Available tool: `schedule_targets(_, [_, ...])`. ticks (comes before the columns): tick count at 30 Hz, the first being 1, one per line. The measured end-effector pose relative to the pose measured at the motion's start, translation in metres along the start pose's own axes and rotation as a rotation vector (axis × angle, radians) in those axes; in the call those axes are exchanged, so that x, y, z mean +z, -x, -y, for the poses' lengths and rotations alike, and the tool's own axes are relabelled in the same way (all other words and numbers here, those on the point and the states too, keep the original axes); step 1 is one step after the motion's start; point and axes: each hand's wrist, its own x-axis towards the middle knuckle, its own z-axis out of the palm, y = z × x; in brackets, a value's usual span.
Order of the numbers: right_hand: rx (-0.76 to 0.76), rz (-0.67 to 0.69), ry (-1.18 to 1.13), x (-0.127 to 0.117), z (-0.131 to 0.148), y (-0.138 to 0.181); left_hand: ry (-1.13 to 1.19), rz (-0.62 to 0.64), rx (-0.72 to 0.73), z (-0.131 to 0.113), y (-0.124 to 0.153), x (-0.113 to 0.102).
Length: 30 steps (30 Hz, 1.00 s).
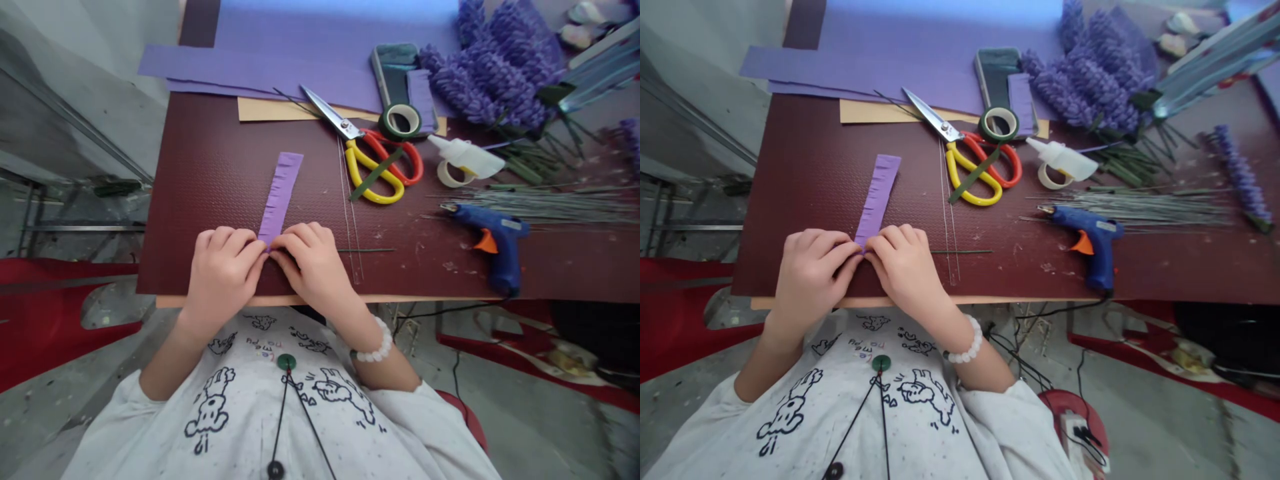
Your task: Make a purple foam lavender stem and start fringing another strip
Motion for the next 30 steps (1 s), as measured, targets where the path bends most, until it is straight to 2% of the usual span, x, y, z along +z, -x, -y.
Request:
schedule_targets(4, [-0.135, -0.088, 0.084, 0.002, -0.004, 0.005, 0.017, 0.037, -0.066, -0.002, -0.009, -0.001])
schedule_targets(7, [-0.164, -0.081, 0.124, 0.004, -0.005, 0.002, 0.034, 0.047, -0.111, -0.003, -0.013, -0.001])
schedule_targets(14, [-0.062, 0.100, -0.006, -0.005, 0.005, -0.002, 0.119, 0.096, -0.121, -0.005, 0.005, -0.010])
schedule_targets(20, [0.036, 0.158, -0.167, -0.009, 0.006, -0.005, 0.054, -0.006, -0.030, -0.004, 0.016, -0.007])
schedule_targets(24, [0.033, 0.064, -0.111, -0.004, 0.005, 0.000, 0.019, -0.035, -0.048, -0.005, 0.012, -0.002])
schedule_targets(30, [-0.175, -0.146, 0.055, 0.003, 0.005, 0.012, 0.050, 0.000, -0.124, -0.008, 0.008, -0.001])
